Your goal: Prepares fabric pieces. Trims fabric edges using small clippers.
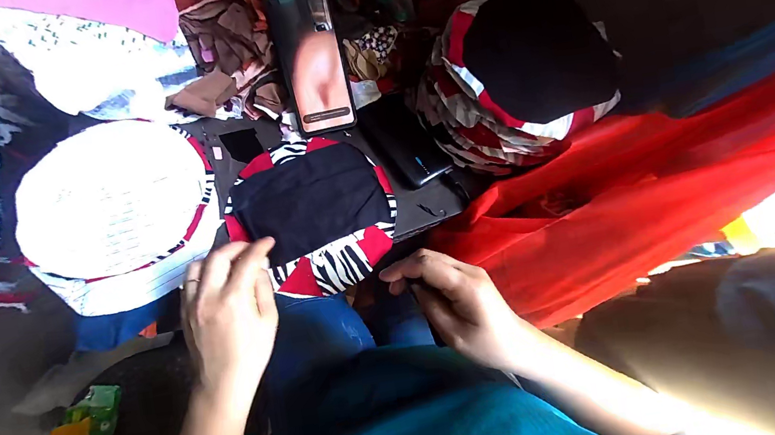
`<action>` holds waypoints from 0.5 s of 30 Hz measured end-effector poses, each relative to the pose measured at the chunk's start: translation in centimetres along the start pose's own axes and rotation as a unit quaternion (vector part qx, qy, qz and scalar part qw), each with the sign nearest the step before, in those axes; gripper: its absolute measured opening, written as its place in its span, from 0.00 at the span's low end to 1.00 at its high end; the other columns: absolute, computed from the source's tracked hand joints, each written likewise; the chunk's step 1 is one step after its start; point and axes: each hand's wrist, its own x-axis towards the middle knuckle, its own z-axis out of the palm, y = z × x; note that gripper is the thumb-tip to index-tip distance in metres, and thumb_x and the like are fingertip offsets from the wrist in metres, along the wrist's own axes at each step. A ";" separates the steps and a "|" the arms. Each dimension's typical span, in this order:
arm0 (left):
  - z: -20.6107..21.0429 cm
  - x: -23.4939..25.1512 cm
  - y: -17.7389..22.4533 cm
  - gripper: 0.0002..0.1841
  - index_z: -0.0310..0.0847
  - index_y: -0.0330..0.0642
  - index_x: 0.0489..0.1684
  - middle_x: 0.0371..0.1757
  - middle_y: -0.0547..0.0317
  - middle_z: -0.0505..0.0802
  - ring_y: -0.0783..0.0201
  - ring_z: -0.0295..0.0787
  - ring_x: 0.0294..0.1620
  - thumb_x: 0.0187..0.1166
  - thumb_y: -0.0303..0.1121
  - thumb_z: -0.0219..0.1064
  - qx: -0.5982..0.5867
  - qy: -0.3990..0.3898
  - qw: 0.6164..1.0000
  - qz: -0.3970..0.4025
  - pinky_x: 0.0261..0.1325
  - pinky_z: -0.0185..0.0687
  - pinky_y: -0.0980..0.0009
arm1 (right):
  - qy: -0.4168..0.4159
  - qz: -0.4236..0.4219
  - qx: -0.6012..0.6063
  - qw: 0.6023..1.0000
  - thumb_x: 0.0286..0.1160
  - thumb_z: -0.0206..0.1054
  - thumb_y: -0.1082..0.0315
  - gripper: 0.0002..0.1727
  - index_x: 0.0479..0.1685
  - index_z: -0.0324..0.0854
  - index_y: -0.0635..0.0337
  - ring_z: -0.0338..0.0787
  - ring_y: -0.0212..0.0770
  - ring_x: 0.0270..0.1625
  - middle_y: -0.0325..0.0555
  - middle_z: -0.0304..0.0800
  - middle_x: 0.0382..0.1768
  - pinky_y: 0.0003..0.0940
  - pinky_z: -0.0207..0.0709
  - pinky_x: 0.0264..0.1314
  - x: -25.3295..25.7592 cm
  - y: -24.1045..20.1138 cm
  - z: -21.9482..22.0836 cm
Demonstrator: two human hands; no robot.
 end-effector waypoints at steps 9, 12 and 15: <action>1.0 1.4 -1.5 0.15 0.89 0.31 0.52 0.60 0.34 0.89 0.30 0.82 0.63 0.81 0.20 0.54 0.102 -0.001 0.993 -0.065 0.60 0.76 0.38 | 0.018 0.041 -0.050 0.998 0.75 0.54 0.78 0.16 0.50 0.88 0.64 0.89 0.30 0.48 0.46 0.92 0.43 0.19 0.81 0.55 0.6 1.7 -0.1; 1.0 1.6 -1.5 0.15 0.89 0.31 0.53 0.61 0.34 0.89 0.30 0.82 0.64 0.81 0.20 0.54 0.112 -0.003 0.991 -0.073 0.61 0.75 0.37 | 0.010 0.045 -0.076 0.996 0.76 0.54 0.78 0.16 0.51 0.88 0.64 0.90 0.34 0.46 0.47 0.92 0.42 0.24 0.82 0.53 1.0 2.0 0.3; 0.3 1.4 -0.6 0.17 0.87 0.29 0.58 0.61 0.32 0.88 0.29 0.82 0.65 0.83 0.25 0.52 0.042 0.004 0.997 -0.058 0.63 0.74 0.36 | -0.007 0.031 -0.059 0.998 0.78 0.54 0.78 0.16 0.51 0.88 0.65 0.91 0.35 0.48 0.49 0.93 0.43 0.25 0.83 0.56 1.3 1.5 0.5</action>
